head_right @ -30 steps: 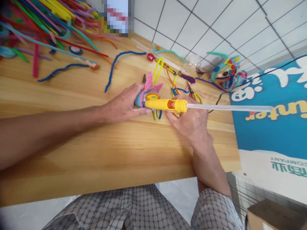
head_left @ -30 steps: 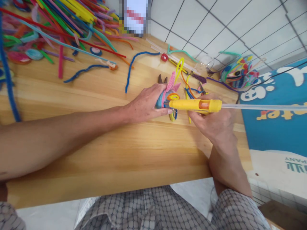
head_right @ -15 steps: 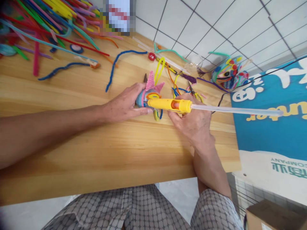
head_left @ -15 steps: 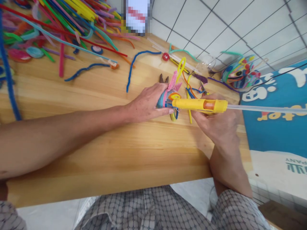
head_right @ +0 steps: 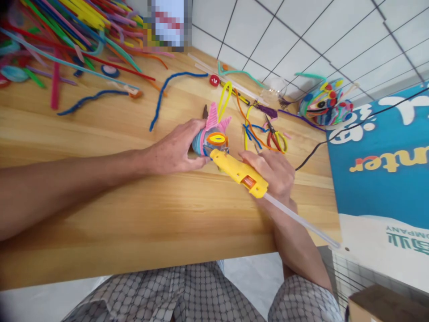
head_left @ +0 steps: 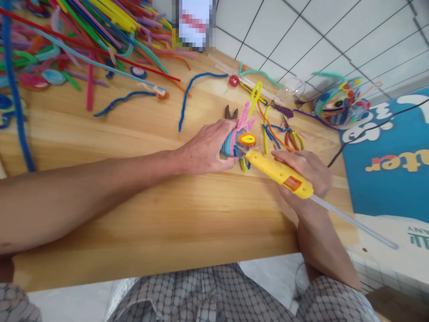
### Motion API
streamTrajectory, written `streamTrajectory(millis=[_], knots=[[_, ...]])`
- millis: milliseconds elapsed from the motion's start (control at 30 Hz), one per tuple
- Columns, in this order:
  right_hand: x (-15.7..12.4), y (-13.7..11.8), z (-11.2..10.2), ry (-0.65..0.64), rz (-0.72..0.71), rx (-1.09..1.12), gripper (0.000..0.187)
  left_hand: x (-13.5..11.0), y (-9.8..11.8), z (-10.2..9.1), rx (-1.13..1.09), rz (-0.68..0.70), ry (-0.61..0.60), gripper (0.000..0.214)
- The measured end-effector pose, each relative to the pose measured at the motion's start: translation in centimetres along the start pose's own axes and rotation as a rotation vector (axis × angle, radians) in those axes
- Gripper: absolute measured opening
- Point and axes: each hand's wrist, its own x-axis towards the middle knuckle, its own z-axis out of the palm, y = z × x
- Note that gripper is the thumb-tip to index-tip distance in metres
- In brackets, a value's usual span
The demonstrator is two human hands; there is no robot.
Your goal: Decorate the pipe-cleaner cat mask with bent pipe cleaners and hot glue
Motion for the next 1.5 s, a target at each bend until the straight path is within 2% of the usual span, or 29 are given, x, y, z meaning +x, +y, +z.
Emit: streamTrajectory(millis=[200,367,500,633,733,933,1133,1500], knots=[[-3.1,1.4,-0.1,0.022,0.040,-0.015,0.041,-0.1,0.0,-0.1,-0.005,0.022,-0.007,0.055],[-4.4,1.3,1.0,-0.041,0.072,-0.035,0.042,-0.2,0.0,-0.3,0.023,0.027,-0.013,0.060],[-4.0,0.4,1.7,-0.037,0.050,-0.036,0.046,-0.4,0.0,-0.4,0.058,0.015,-0.022,0.064],[-3.2,-0.1,1.7,0.019,-0.074,0.070,0.052,-0.5,-0.1,-0.4,0.059,0.030,-0.017,0.064],[-2.9,0.1,1.5,0.005,-0.138,0.055,0.055,-0.5,-0.1,-0.2,0.052,0.043,0.007,0.065],[-3.2,-0.1,0.8,-0.103,-0.142,-0.095,0.053,-0.5,-0.2,0.0,0.049,0.042,0.016,0.063],[-2.6,-0.9,0.2,-0.109,-0.166,-0.191,0.052,-0.5,-0.3,-0.1,0.064,0.062,0.013,0.063],[-3.3,-0.6,0.7,-0.137,-0.137,-0.148,0.060,-0.5,-0.4,0.0,0.087,0.068,0.028,0.065]])
